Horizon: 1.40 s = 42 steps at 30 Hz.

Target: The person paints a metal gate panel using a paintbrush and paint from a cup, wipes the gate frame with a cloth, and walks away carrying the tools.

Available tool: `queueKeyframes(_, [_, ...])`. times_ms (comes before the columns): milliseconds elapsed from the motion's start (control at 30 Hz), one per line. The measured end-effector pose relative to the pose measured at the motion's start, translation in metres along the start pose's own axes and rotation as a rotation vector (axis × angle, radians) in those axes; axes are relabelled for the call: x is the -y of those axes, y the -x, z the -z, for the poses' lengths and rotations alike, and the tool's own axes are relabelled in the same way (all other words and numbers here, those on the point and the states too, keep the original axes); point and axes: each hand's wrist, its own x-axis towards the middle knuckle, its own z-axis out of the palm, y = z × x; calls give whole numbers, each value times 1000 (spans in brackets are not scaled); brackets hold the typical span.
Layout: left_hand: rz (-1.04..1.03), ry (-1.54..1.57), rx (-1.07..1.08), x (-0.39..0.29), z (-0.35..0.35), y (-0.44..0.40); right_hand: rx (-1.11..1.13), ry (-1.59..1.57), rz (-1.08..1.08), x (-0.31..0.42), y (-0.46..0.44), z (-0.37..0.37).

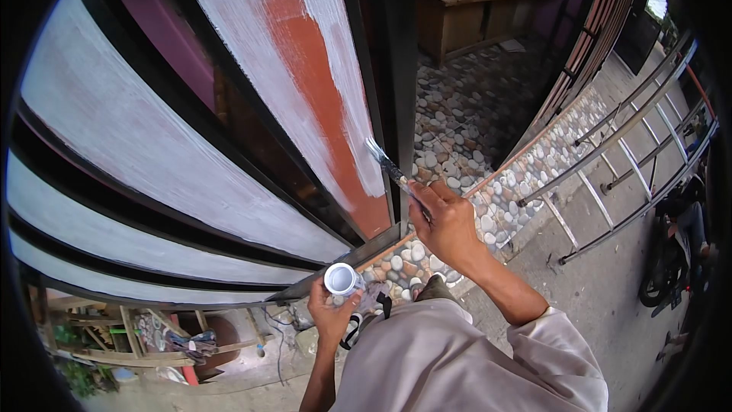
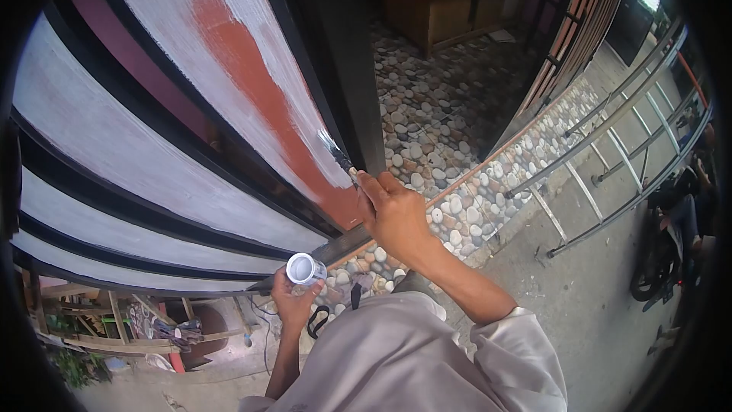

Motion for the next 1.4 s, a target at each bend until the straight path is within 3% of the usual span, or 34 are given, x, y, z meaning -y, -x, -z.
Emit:
queueKeyframes(167, [7,10,19,5,1,2,258,31,-83,-24,24,-15])
queueKeyframes(300, [20,23,28,0,0,1,170,-2,-110,-8,-11,2])
queueKeyframes(800, [23,3,19,1,1,0,-67,-18,137,51,-89,69])
queueKeyframes(967, [3,20,25,-2,2,-4,-404,-33,338,61,-108,74])
queueKeyframes(1033, [7,16,27,-3,1,-4,-416,-38,364,49,-101,55])
queueKeyframes(1333, [-7,-16,32,-2,4,-1,-98,-73,44,-44,48,-67])
queueKeyframes(1400, [10,-11,38,-2,3,0,88,-82,-136,-61,86,-89])
